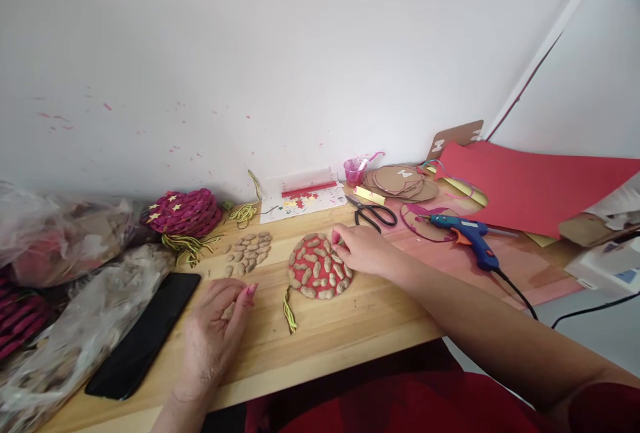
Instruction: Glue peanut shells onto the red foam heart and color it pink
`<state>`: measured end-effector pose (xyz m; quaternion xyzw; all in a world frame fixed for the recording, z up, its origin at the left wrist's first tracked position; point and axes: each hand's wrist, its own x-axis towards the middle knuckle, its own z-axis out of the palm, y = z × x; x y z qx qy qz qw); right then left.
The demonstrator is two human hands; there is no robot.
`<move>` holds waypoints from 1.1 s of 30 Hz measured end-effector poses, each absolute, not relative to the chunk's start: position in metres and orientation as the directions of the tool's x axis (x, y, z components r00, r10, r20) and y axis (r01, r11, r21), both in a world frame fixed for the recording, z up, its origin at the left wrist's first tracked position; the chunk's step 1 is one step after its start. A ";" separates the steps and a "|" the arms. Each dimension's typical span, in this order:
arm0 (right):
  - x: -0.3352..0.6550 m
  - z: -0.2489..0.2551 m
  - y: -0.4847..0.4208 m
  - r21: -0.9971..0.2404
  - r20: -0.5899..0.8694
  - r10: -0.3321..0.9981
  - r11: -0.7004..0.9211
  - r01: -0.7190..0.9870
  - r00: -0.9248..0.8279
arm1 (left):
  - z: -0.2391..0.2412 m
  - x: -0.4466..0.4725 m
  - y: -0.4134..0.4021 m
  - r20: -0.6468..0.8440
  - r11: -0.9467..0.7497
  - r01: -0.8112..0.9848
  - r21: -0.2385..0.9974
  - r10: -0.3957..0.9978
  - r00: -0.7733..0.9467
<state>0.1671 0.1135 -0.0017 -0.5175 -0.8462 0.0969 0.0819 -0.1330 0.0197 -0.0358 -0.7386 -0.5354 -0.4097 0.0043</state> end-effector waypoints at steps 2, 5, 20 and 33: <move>0.170 -0.004 0.114 -0.265 0.050 0.884 0.461 0.847 -0.465 | -0.034 -0.129 0.026 0.633 -0.406 0.789 0.461 0.774 0.028; 0.173 -0.006 0.114 -0.274 0.059 0.868 0.490 0.828 -0.494 | -0.027 -0.120 0.038 0.612 -0.426 0.740 0.520 0.790 0.026; 0.204 0.011 0.132 -0.149 0.250 0.958 0.179 0.973 -0.138 | 0.011 -0.051 0.125 0.615 -0.526 0.631 0.570 0.783 0.097; 0.212 0.021 0.134 -0.073 0.014 0.999 0.037 0.997 -0.036 | -0.005 -0.068 0.121 0.643 -0.581 0.688 0.435 0.735 0.214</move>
